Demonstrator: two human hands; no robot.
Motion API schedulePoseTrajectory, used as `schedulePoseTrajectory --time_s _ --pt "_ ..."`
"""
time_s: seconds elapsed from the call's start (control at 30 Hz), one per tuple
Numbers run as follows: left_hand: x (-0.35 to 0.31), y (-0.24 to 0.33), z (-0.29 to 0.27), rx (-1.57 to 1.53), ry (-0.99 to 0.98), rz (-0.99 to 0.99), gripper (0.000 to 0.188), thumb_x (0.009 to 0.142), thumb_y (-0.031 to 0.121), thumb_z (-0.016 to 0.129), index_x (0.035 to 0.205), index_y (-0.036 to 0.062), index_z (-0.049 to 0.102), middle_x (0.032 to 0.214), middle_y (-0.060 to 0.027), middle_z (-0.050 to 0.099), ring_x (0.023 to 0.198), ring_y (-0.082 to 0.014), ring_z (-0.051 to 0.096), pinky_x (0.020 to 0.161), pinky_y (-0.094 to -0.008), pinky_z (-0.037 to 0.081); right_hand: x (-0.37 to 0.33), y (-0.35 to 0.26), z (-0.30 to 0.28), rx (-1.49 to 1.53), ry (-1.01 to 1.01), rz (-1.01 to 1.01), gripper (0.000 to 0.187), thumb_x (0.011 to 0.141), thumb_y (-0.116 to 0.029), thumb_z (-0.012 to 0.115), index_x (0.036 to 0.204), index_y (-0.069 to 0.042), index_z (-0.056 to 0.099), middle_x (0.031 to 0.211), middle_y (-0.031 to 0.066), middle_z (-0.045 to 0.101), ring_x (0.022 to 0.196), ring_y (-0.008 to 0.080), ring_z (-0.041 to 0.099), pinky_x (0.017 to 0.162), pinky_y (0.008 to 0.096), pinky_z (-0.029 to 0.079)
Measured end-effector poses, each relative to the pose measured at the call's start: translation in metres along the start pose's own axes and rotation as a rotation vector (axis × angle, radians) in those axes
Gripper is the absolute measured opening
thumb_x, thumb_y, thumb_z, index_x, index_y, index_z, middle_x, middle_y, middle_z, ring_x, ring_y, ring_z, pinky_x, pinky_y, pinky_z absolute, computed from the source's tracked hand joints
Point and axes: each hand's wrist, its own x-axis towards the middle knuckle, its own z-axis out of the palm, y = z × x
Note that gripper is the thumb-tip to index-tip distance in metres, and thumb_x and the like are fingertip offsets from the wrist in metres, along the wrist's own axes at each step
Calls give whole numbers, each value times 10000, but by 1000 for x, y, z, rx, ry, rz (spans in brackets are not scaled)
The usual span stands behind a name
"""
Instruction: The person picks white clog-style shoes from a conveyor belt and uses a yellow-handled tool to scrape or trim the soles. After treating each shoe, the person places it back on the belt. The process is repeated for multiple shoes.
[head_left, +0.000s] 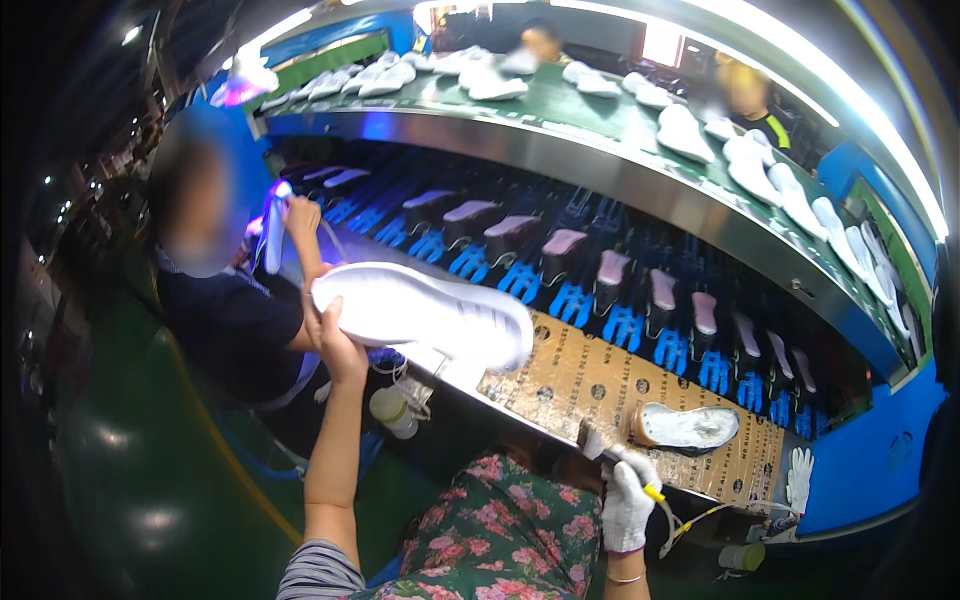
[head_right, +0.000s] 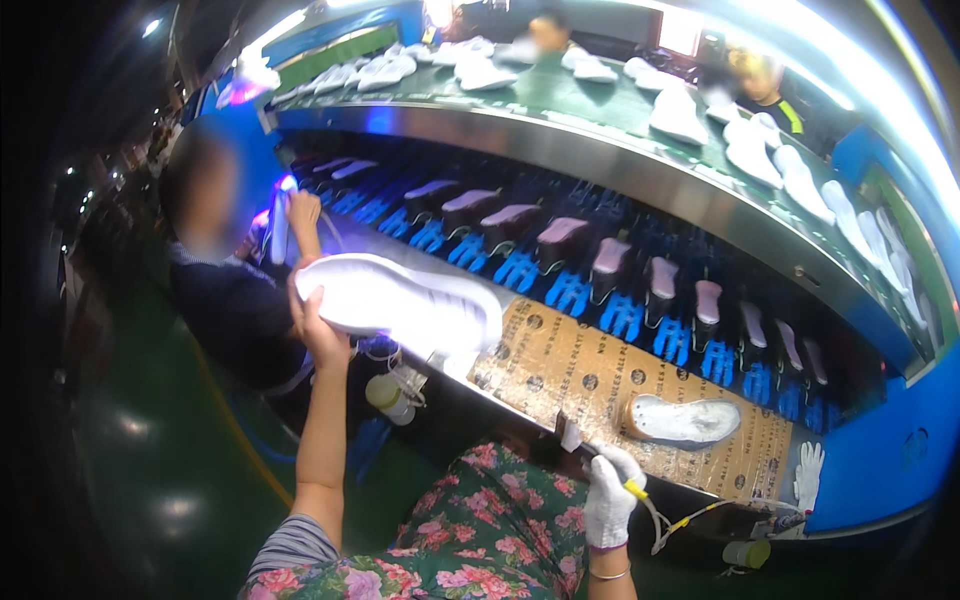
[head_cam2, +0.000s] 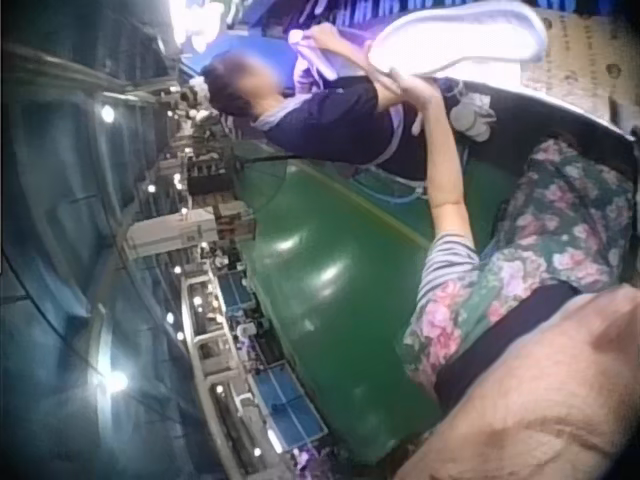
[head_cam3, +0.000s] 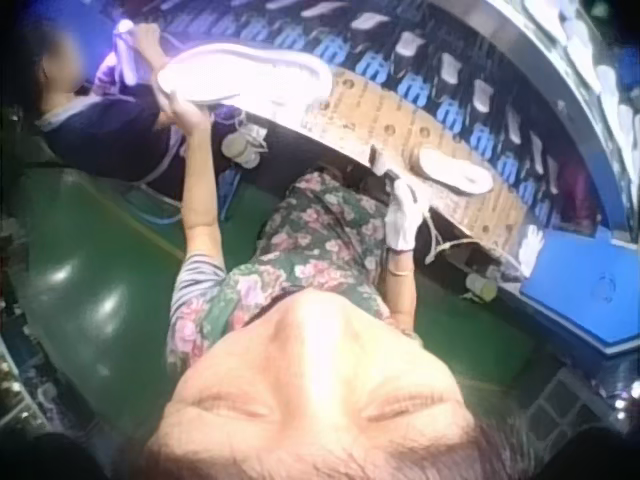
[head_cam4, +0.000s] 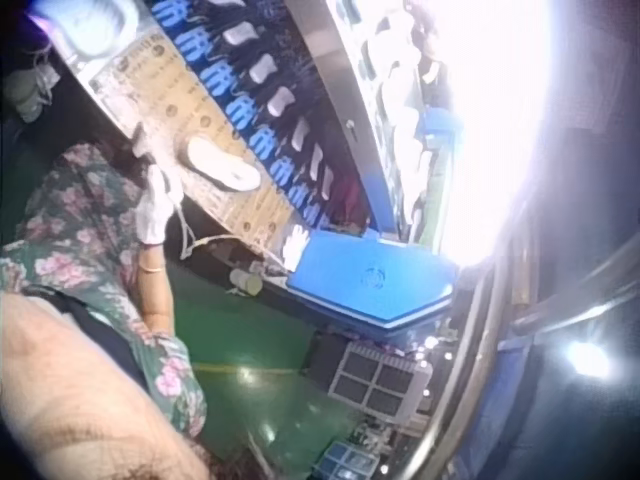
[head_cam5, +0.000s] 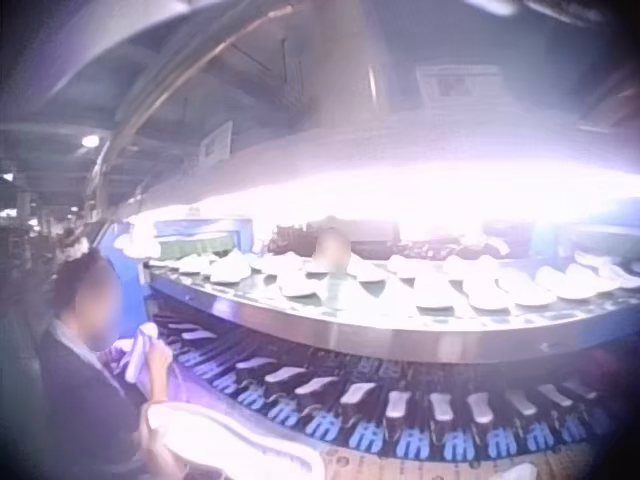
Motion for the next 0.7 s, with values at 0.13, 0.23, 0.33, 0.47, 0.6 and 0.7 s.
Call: schedulePoseTrajectory --time_s 0.13,0.23,0.33,0.47,0.6,0.7 --pt "-91 -35 -30 -63 -253 -511 341 937 -17 607 1260 -16 717 1116 -60 743 953 -129 695 865 -273 573 -9 -20 42 -25 -98 22 191 880 43 707 1065 60 751 1148 168 753 1036 247 731 940 352 592" --pt "-174 -53 -17 67 -527 -817 260 951 12 687 1199 -33 748 1093 -48 749 971 -104 681 865 -260 559 -9 -13 63 -336 -387 -66 235 847 28 766 1081 38 786 1127 165 786 1060 244 741 964 350 568" --pt "-228 -67 -24 -91 -495 -1199 187 984 121 695 1091 -20 755 984 -46 748 850 -103 696 778 -264 571 -16 -4 75 -448 -520 -50 232 827 3 835 1054 20 794 1136 164 785 1062 251 741 954 366 576" --pt "-272 -65 -52 -486 -355 -1542 526 1072 397 538 1378 -20 634 1242 -146 748 1132 -271 735 1022 -427 576 -10 7 65 -519 -548 -133 267 821 -16 865 1083 -15 812 1121 140 796 1032 246 755 922 362 585" --pt "-292 -32 -53 -906 -631 -1820 1230 868 993 290 1529 -23 497 1402 -276 636 1261 -470 642 1126 -569 482 -11 2 57 -538 -477 -65 250 826 -7 856 1073 -13 814 1099 137 800 1003 232 758 889 348 590" --pt "-289 -29 -36 -1039 -419 -1809 1336 805 1051 211 1513 -44 501 1339 -285 654 1203 -506 658 1101 -584 494 -14 1 55 -551 -436 22 245 842 -20 853 1083 -11 807 1073 132 799 933 200 755 823 328 598"
